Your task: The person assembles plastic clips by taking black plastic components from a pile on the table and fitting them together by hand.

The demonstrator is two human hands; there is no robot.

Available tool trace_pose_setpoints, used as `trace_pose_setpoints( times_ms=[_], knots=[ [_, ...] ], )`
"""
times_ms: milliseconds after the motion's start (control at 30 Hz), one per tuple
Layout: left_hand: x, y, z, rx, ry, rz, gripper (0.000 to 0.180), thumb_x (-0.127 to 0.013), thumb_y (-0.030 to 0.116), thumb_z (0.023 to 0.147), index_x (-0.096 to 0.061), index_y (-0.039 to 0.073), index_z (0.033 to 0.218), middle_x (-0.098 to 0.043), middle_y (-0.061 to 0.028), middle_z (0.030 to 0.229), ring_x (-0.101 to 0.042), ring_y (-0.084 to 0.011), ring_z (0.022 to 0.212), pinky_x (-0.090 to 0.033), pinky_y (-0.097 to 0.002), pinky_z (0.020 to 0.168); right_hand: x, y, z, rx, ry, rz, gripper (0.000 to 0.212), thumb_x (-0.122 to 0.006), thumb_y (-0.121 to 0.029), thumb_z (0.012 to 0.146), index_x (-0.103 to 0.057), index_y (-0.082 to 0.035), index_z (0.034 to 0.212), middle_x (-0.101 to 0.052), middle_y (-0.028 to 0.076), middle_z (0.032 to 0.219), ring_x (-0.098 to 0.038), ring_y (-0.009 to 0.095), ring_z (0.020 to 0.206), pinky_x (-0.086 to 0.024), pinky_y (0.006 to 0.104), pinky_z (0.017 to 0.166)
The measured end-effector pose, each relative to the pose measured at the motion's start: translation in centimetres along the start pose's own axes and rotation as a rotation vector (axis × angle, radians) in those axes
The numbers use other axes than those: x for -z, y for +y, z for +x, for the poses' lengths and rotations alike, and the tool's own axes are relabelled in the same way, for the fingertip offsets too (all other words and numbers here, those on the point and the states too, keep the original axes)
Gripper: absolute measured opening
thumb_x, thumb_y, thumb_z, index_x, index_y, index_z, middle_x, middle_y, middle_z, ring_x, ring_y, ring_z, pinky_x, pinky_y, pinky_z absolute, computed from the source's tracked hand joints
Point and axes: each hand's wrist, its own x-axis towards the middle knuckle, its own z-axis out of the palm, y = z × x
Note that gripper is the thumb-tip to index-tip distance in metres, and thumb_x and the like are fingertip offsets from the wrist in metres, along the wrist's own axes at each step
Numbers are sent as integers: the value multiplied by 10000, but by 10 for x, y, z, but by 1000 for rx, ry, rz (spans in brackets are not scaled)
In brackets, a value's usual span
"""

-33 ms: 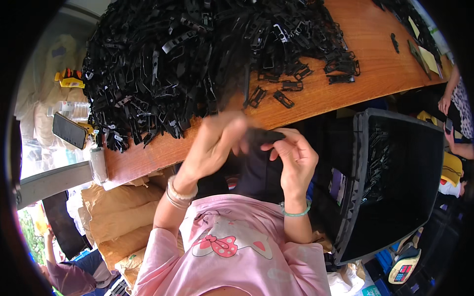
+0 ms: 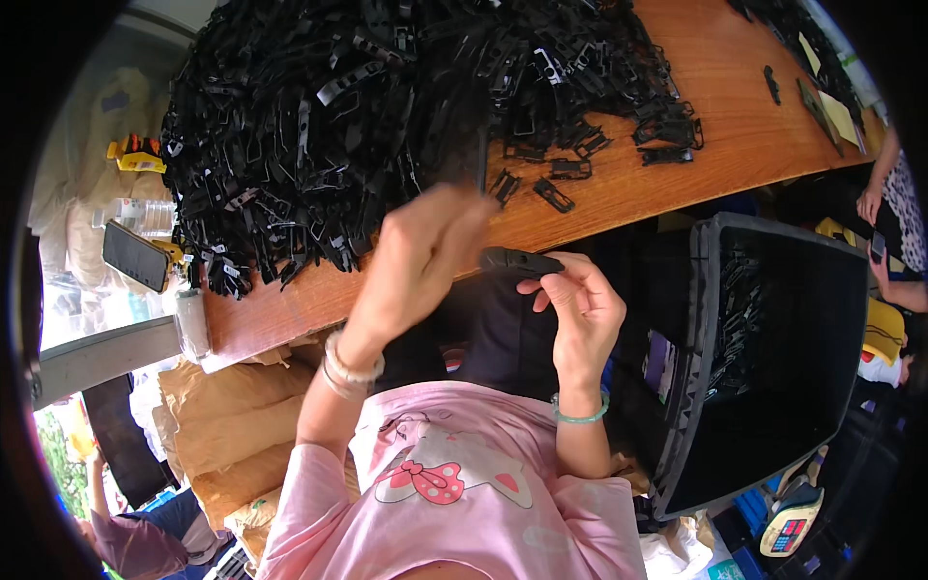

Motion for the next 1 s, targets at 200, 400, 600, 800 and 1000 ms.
trace_pose_setpoints(
  times_ms=[200, 400, 600, 800, 1000],
  knots=[
    [7, -19, 39, -444, -213, 828, 340, -660, 36, 592, -610, 5, 926, -485, -97, 818, -567, -266, 751, -479, -341, 633, 2, 5, 4, -135, -154, 1, 123, -623, 44, 809, -602, 101, 915, -614, 127, 869, -648, 202, 705, -524, 258, 625],
    [11, -18, 34, -557, -147, 661, 315, -659, -25, 584, -596, 4, 891, -531, -119, 923, -548, -240, 846, -467, -324, 687, -5, 16, 12, -118, -172, -18, 121, -617, 90, 793, -593, 112, 909, -612, 120, 878, -655, 201, 784, -554, 303, 737],
    [23, 19, -11, -114, 138, -212, 179, -577, -67, 803, -551, -27, 975, -600, -166, 999, -618, -241, 814, -493, -307, 681, 5, 5, 17, -96, -357, 197, 98, -585, 114, 793, -590, 112, 891, -608, 153, 910, -661, 227, 779, -555, 301, 727],
    [33, 18, -30, 518, -237, -354, 353, -614, 78, 859, -534, -55, 1175, -615, -134, 884, -600, -143, 686, -478, -241, 588, -11, -12, 5, 178, -380, -63, 165, -655, 89, 758, -594, 92, 912, -593, 179, 968, -628, 215, 845, -564, 274, 709],
    [23, 13, -62, 170, -122, -78, 512, -699, 64, 763, -480, -54, 1210, -610, -226, 968, -626, -330, 834, -494, -355, 699, -20, -6, -4, 154, -287, -204, 197, -706, 39, 730, -603, 55, 897, -611, 153, 956, -616, 184, 855, -540, 253, 699]
  ],
)
